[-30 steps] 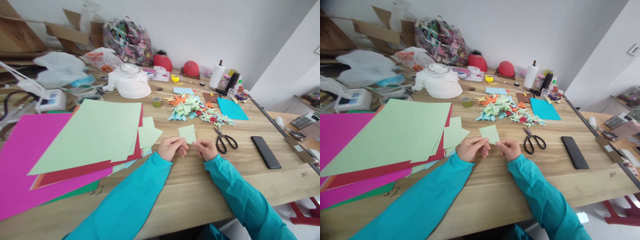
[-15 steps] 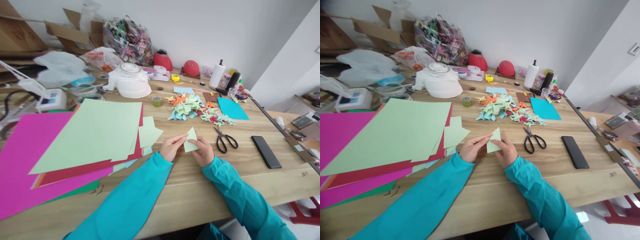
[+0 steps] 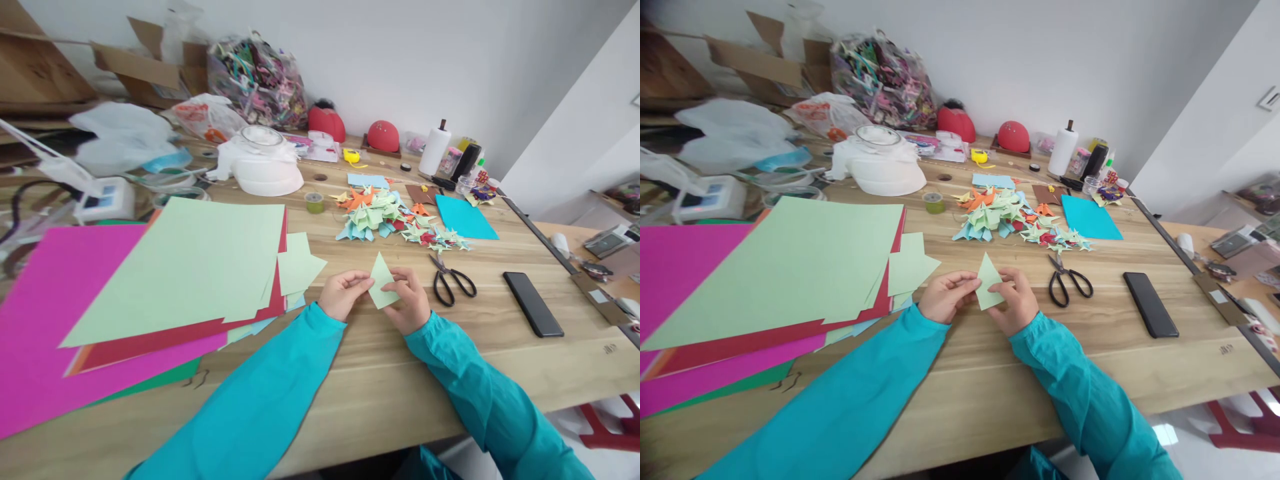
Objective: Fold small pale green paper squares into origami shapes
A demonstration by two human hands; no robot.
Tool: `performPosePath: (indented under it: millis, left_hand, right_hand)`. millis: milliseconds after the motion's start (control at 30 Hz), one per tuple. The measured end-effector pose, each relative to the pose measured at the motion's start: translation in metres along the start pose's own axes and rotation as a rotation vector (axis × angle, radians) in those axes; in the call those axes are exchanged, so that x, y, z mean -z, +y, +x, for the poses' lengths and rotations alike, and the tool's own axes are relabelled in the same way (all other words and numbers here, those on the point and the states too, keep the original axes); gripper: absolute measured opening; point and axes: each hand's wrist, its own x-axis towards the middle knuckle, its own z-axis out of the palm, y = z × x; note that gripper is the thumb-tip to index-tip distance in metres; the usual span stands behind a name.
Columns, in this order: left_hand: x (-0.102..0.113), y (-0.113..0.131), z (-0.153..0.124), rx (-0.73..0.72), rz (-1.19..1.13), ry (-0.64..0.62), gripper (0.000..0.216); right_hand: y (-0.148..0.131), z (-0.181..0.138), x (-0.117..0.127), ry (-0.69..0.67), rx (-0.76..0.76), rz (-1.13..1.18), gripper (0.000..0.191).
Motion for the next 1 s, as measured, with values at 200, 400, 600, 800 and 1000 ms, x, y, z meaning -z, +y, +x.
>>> performPosePath:
  millis: [200,400,600,800,1000]
  left_hand:
    - [-0.003,0.001,-0.003,0.024,-0.026,-0.067,0.037]
    - [-0.003,0.001,-0.005,-0.028,-0.001,-0.056,0.035]
    - [-0.008,0.008,-0.012,-0.088,0.099,-0.129,0.05]
    - [-0.012,0.009,-0.016,-0.186,0.335,-0.053,0.025]
    - [-0.012,0.009,-0.017,-0.314,0.423,0.019,0.018]
  right_hand:
    - [-0.006,0.005,0.001,0.057,-0.18,0.126,0.012]
    - [-0.004,0.004,-0.002,0.045,-0.307,0.305,0.017]
    - [0.001,0.002,-0.008,0.089,-0.54,0.464,0.017]
    - [0.003,0.002,-0.01,0.127,-0.575,0.526,0.019]
    - [-0.001,0.005,-0.01,0.165,-0.595,0.684,0.029]
